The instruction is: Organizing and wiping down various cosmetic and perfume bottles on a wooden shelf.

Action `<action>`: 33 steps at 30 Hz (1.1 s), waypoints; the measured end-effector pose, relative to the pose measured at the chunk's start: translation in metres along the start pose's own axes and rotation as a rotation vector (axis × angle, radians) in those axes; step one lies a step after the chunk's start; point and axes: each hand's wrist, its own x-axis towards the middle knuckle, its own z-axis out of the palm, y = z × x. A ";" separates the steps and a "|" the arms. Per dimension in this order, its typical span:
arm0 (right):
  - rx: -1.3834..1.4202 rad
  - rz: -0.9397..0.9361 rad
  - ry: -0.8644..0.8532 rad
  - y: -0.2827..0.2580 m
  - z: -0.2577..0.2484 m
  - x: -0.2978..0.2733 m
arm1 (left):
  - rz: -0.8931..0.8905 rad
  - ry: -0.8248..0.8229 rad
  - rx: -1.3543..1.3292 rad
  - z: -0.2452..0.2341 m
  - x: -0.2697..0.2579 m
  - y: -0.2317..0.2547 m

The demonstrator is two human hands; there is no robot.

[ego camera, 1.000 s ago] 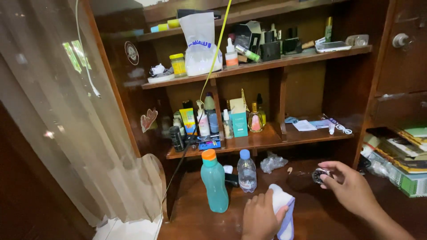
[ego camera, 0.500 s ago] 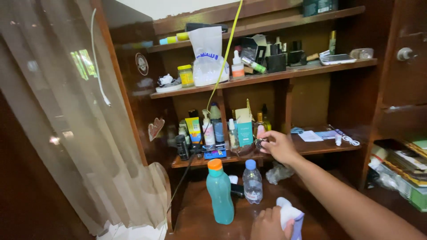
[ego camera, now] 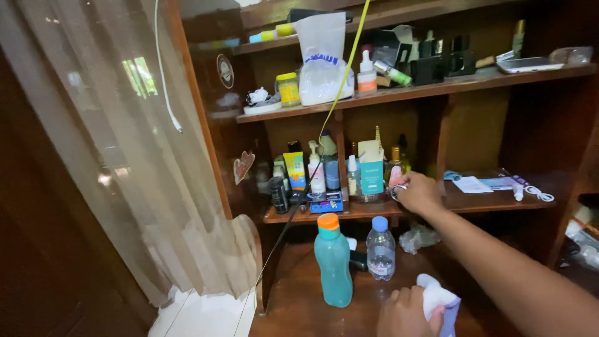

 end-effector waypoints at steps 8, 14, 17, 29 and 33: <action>0.027 -0.042 -0.061 -0.032 -0.007 -0.023 | 0.036 0.031 0.019 0.000 0.001 0.000; 0.089 -0.089 -0.059 -0.025 -0.009 -0.023 | 0.013 -0.036 -0.047 0.008 0.002 -0.011; 0.023 -0.118 -0.075 -0.021 -0.019 -0.027 | 0.022 -0.038 -0.047 0.003 0.001 -0.005; 0.366 -0.283 -0.264 0.103 -0.041 -0.221 | -0.101 -0.037 0.138 -0.020 0.012 -0.016; 0.296 -0.248 -0.196 0.123 -0.021 -0.253 | -0.203 -0.289 0.163 -0.049 -0.005 0.000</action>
